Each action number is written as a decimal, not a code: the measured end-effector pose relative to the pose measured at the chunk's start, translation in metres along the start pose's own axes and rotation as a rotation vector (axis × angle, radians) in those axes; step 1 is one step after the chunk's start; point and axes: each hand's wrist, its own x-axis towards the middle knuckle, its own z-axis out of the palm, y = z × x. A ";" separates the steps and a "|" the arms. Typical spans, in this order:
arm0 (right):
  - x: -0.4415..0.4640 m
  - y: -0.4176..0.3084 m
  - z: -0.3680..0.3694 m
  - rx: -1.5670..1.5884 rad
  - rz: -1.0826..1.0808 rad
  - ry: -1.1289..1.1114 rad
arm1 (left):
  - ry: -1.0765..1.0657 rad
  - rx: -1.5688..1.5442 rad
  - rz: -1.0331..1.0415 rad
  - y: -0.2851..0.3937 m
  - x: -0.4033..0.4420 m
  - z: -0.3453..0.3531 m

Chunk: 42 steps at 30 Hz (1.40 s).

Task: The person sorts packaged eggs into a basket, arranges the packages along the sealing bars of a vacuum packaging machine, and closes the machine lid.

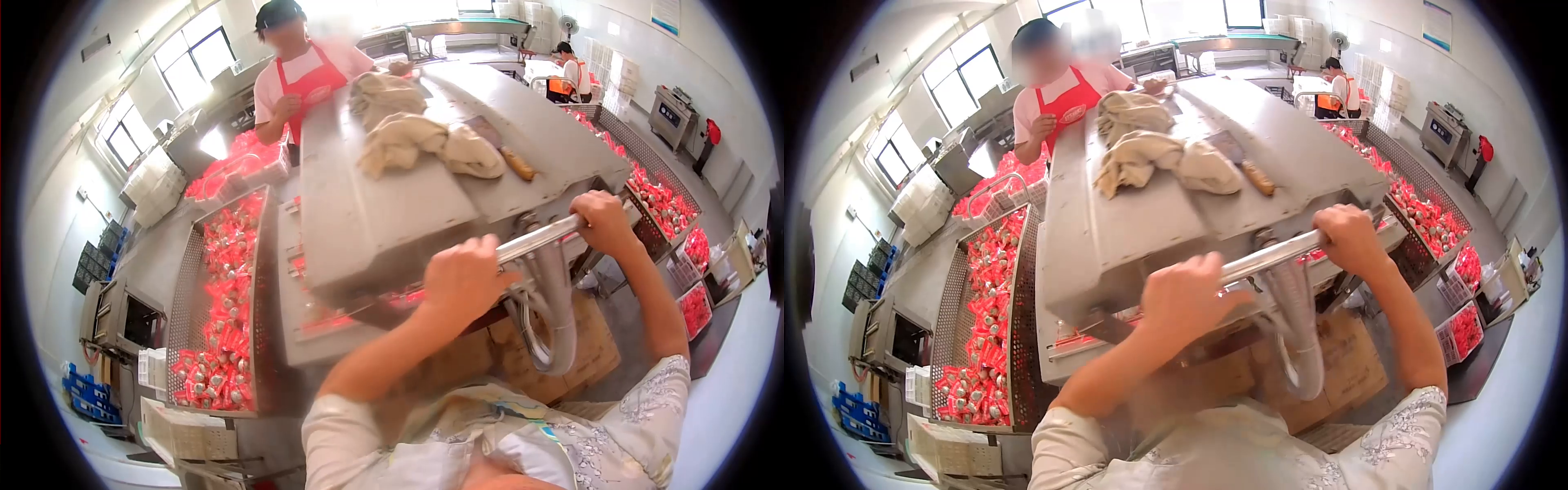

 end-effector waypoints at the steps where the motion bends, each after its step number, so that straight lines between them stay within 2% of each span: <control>1: 0.004 -0.009 0.002 0.092 -0.055 -0.070 | 0.015 0.021 -0.030 -0.012 -0.016 -0.006; 3: 0.014 -0.025 0.015 0.010 -0.100 -0.182 | 0.045 0.066 -0.089 -0.041 -0.045 -0.015; 6: 0.022 -0.056 0.063 -0.081 -0.228 -0.382 | -0.074 0.091 -0.307 -0.075 -0.087 -0.024; 9: 0.024 -0.105 0.108 0.004 -0.281 -0.512 | -0.180 0.121 -0.492 -0.117 -0.128 -0.015; 15: 0.002 -0.164 0.190 0.068 -0.360 -0.788 | -0.231 0.002 -0.667 -0.176 -0.206 0.038; 18: -0.010 -0.173 0.218 0.168 -0.345 -0.773 | -0.185 -0.046 -0.694 -0.191 -0.224 0.059; 21: -0.018 -0.177 0.235 0.211 -0.322 -0.727 | -0.130 0.031 -0.686 -0.195 -0.230 0.074; 23: -0.023 -0.176 0.238 0.273 -0.312 -0.601 | -0.083 0.117 -0.652 -0.192 -0.230 0.080; 25: -0.027 -0.176 0.247 0.264 -0.312 -0.646 | -0.054 0.184 -0.584 -0.192 -0.233 0.083; 27: -0.025 -0.173 0.239 0.367 -0.314 -0.512 | 0.026 0.239 -0.515 -0.197 -0.239 0.094; 29: -0.023 -0.169 0.238 0.407 -0.307 -0.619 | 0.134 0.312 -0.486 -0.199 -0.244 0.102; 31: -0.027 -0.161 0.244 0.580 -0.313 -0.550 | 0.149 0.440 -0.508 -0.205 -0.250 0.107; 32: -0.037 -0.157 0.264 0.767 -0.358 -0.358 | 0.122 0.531 -0.537 -0.206 -0.255 0.112; 34: -0.035 -0.137 0.256 1.044 -0.504 -0.120 | 0.374 0.418 -0.637 -0.172 -0.226 0.119; 36: -0.051 -0.099 0.235 1.093 -0.492 -0.017 | 0.480 0.387 -0.612 -0.125 -0.187 0.138; 38: -0.081 -0.033 0.214 1.084 -0.389 -0.004 | 0.545 0.342 -0.573 -0.072 -0.123 0.175; 39: -0.098 0.005 0.214 1.013 -0.341 0.039 | 0.488 0.217 -0.545 -0.039 -0.085 0.193; 41: -0.133 0.082 0.211 0.843 -0.120 -0.110 | 0.383 0.009 -0.469 -0.001 -0.027 0.247; 42: -0.148 0.118 0.210 0.733 -0.026 -0.169 | 0.221 -0.048 -0.407 0.023 0.001 0.265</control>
